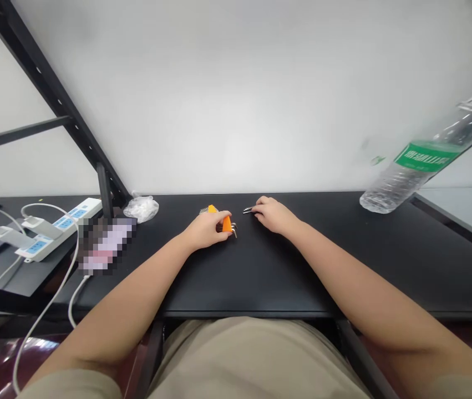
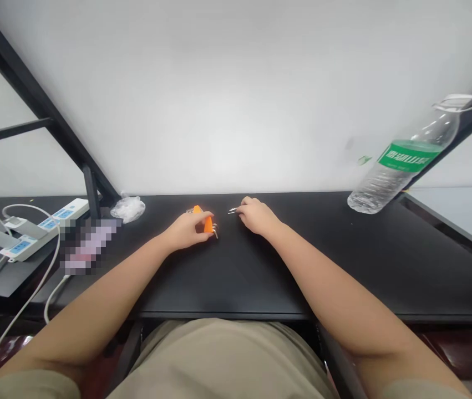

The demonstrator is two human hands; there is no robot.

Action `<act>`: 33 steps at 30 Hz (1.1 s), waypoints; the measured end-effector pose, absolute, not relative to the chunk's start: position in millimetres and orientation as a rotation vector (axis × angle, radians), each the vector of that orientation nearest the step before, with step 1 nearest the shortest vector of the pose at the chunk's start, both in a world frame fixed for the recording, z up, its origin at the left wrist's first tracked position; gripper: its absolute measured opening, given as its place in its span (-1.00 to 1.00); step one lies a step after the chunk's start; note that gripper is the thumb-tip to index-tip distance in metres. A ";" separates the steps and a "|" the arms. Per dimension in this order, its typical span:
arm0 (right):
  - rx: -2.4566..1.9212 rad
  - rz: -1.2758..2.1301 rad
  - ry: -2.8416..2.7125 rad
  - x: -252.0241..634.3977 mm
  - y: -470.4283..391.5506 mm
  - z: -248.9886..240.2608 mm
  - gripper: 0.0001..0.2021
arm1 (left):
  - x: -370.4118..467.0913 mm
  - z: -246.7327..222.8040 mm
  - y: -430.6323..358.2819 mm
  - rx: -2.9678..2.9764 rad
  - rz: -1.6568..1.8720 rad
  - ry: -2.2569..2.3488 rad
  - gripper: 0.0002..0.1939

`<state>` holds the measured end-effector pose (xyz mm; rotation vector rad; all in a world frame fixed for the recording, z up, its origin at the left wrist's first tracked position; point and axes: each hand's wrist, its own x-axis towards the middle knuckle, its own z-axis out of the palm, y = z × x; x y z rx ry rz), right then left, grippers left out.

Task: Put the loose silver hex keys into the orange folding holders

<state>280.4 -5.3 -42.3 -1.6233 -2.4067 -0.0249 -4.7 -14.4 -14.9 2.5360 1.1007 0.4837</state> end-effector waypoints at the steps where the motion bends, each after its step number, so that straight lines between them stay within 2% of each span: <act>1: -1.651 -0.047 -2.411 277.0 -8.1 -39.5 -0.77 | -4.9 -15.1 -14.3 2.533 0.484 1.104 -0.50; 3: -1.744 -0.041 -2.416 271.0 -14.3 -34.3 -0.85 | -5.5 -16.1 -13.8 2.524 0.489 1.108 -0.48; 7: -1.871 0.202 -2.419 264.9 -24.1 -28.4 -0.97 | -6.5 -19.4 -12.5 2.525 0.483 1.123 -0.46; 14: -1.271 0.341 -2.426 255.4 -30.2 -22.3 -0.92 | -5.9 -17.8 -13.8 2.543 0.492 1.091 -0.50; 27: -1.131 0.254 -2.427 245.4 -38.9 -19.9 -0.81 | -5.3 -17.1 -16.0 2.559 0.487 1.085 -0.50; 33: -0.997 0.335 -2.352 231.5 -46.2 -17.3 -0.78 | 0.2 -13.7 -20.6 2.598 0.506 0.947 -0.76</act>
